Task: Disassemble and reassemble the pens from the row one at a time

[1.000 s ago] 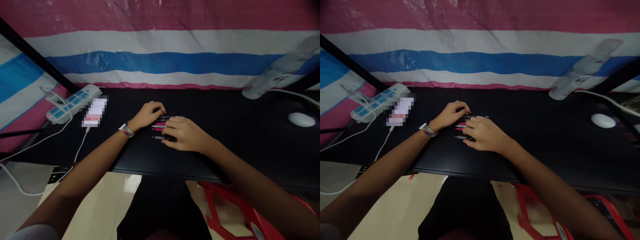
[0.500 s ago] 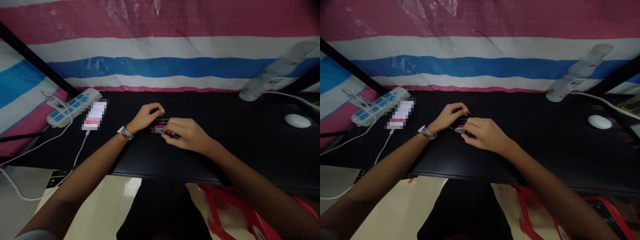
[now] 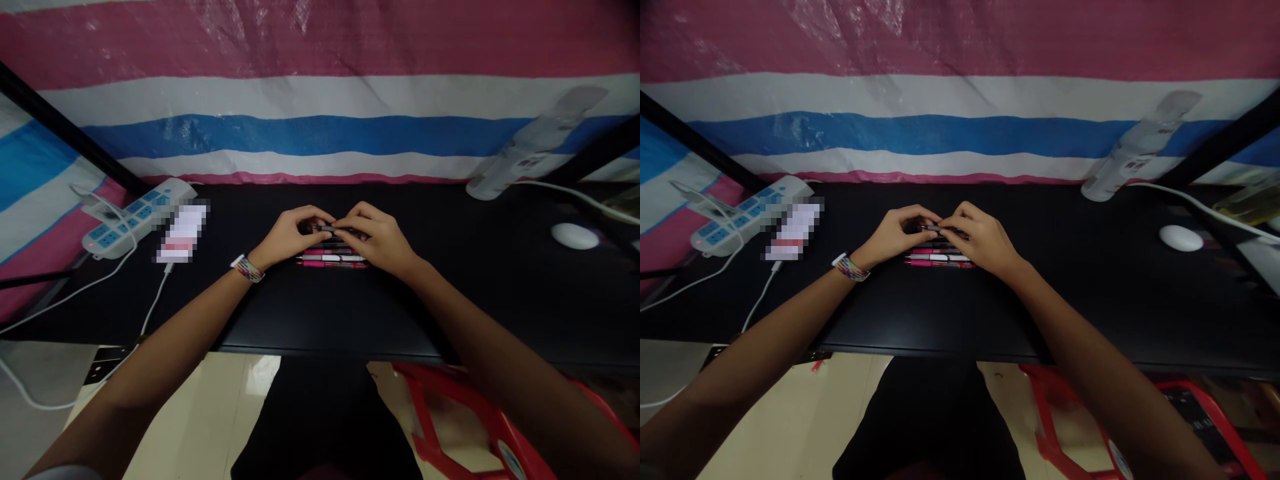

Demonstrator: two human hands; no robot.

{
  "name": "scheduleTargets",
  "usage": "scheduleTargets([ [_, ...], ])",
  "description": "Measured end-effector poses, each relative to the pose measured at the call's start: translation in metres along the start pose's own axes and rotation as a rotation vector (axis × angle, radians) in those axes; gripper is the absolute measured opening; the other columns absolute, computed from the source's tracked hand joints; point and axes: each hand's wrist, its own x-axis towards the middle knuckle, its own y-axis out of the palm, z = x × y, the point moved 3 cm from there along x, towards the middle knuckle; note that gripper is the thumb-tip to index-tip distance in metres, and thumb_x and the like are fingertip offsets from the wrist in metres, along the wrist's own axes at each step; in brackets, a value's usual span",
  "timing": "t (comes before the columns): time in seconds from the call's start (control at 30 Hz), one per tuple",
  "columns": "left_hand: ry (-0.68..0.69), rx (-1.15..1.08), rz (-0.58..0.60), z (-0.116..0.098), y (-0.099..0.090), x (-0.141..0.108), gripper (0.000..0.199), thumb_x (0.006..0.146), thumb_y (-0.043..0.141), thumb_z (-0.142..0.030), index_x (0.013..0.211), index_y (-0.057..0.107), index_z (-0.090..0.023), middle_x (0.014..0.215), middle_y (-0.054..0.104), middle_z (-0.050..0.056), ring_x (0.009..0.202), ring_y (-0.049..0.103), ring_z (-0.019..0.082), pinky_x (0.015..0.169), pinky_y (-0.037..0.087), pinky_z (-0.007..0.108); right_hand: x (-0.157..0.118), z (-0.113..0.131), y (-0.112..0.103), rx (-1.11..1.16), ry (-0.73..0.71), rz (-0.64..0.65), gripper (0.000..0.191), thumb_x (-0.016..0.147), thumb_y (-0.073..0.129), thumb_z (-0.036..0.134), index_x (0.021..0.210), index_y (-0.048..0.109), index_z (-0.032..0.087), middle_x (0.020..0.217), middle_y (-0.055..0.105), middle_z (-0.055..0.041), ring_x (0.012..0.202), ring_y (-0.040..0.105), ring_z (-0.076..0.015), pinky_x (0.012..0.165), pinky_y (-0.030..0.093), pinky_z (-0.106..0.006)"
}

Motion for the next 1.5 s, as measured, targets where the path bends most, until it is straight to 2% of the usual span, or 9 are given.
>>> scheduleTargets([
  [0.13, 0.003, 0.062, -0.082, 0.003, -0.003, 0.001, 0.017, 0.095, 0.085, -0.037, 0.102, 0.085, -0.021, 0.097, 0.081, 0.006, 0.086, 0.071, 0.018, 0.082, 0.057, 0.033, 0.002, -0.008, -0.008, -0.077, 0.104, -0.093, 0.028, 0.109, 0.068, 0.040, 0.124, 0.086, 0.024, 0.100, 0.076, -0.0091, 0.081, 0.068, -0.0232, 0.077, 0.057, -0.039],
  [0.27, -0.009, 0.078, -0.179, 0.009, -0.008, 0.002, 0.014, 0.093, 0.083, -0.034, 0.100, 0.083, -0.022, 0.098, 0.082, 0.007, 0.088, 0.071, 0.020, 0.084, 0.058, 0.035, 0.004, -0.029, -0.019, 0.067, 0.339, -0.249, 0.027, 0.105, 0.071, 0.047, 0.109, 0.085, 0.025, 0.084, 0.074, -0.0053, 0.071, 0.062, -0.0211, 0.071, 0.054, -0.037],
  [0.37, -0.028, 0.061, -0.224, 0.016, -0.011, 0.002, 0.016, 0.092, 0.084, -0.035, 0.099, 0.082, -0.022, 0.099, 0.082, 0.007, 0.086, 0.071, 0.020, 0.082, 0.058, 0.036, 0.005, -0.045, -0.018, 0.327, 0.500, -0.230, 0.029, 0.100, 0.074, 0.050, 0.105, 0.084, 0.024, 0.082, 0.073, -0.0032, 0.060, 0.055, -0.0153, 0.057, 0.045, -0.031],
  [0.5, -0.077, -0.021, -0.244, 0.024, -0.013, 0.002, 0.017, 0.091, 0.085, -0.036, 0.100, 0.081, -0.022, 0.101, 0.083, 0.007, 0.084, 0.072, 0.019, 0.080, 0.059, 0.036, 0.006, -0.053, -0.013, 0.523, 0.590, -0.184, 0.025, 0.093, 0.080, 0.047, 0.099, 0.085, 0.023, 0.083, 0.073, -0.0025, 0.054, 0.049, -0.0104, 0.050, 0.039, -0.027],
  [0.77, -0.089, -0.081, -0.290, 0.030, -0.013, 0.004, 0.017, 0.087, 0.088, -0.034, 0.097, 0.082, -0.023, 0.099, 0.083, 0.006, 0.079, 0.071, 0.018, 0.076, 0.059, 0.036, 0.005, -0.053, -0.010, 0.583, 0.665, -0.151, 0.021, 0.091, 0.082, 0.040, 0.095, 0.087, 0.020, 0.082, 0.075, -0.0036, 0.052, 0.049, -0.0073, 0.046, 0.035, -0.024],
  [1.0, -0.109, -0.068, -0.289, 0.028, -0.015, 0.004, 0.020, 0.091, 0.088, -0.038, 0.104, 0.082, -0.023, 0.090, 0.079, 0.005, 0.080, 0.071, 0.018, 0.078, 0.059, 0.036, 0.006, -0.047, -0.009, 0.810, 0.739, -0.184, 0.023, 0.084, 0.093, 0.040, 0.094, 0.086, 0.020, 0.075, 0.067, -0.0008, 0.054, 0.047, -0.0079, 0.047, 0.037, -0.025],
  [1.27, -0.108, -0.195, -0.285, 0.027, -0.013, 0.006, 0.027, 0.088, 0.092, -0.037, 0.107, 0.087, -0.019, 0.092, 0.083, 0.006, 0.078, 0.075, 0.016, 0.076, 0.061, 0.030, 0.008, -0.046, -0.002, 0.962, 0.700, -0.257, 0.039, 0.071, 0.107, 0.045, 0.091, 0.084, 0.021, 0.076, 0.066, 0.0005, 0.062, 0.056, -0.0105, 0.057, 0.054, -0.028],
  [1.4, -0.132, -0.183, -0.300, 0.025, -0.016, 0.006, 0.023, 0.089, 0.091, -0.034, 0.105, 0.089, -0.018, 0.098, 0.086, 0.008, 0.084, 0.077, 0.018, 0.078, 0.062, 0.030, 0.006, -0.047, 0.002, 0.965, 0.719, -0.252, 0.041, 0.067, 0.108, 0.045, 0.090, 0.086, 0.020, 0.080, 0.073, -0.0022, 0.067, 0.065, -0.0137, 0.067, 0.065, -0.033],
  [1.5, -0.127, -0.182, -0.308, 0.024, -0.016, 0.006, 0.017, 0.091, 0.088, -0.030, 0.102, 0.088, -0.016, 0.092, 0.085, 0.008, 0.080, 0.076, 0.017, 0.076, 0.062, 0.030, 0.005, -0.047, 0.004, 0.948, 0.707, -0.266, 0.040, 0.066, 0.109, 0.043, 0.090, 0.087, 0.020, 0.081, 0.075, -0.0033, 0.069, 0.068, -0.0148, 0.071, 0.068, -0.036],
])
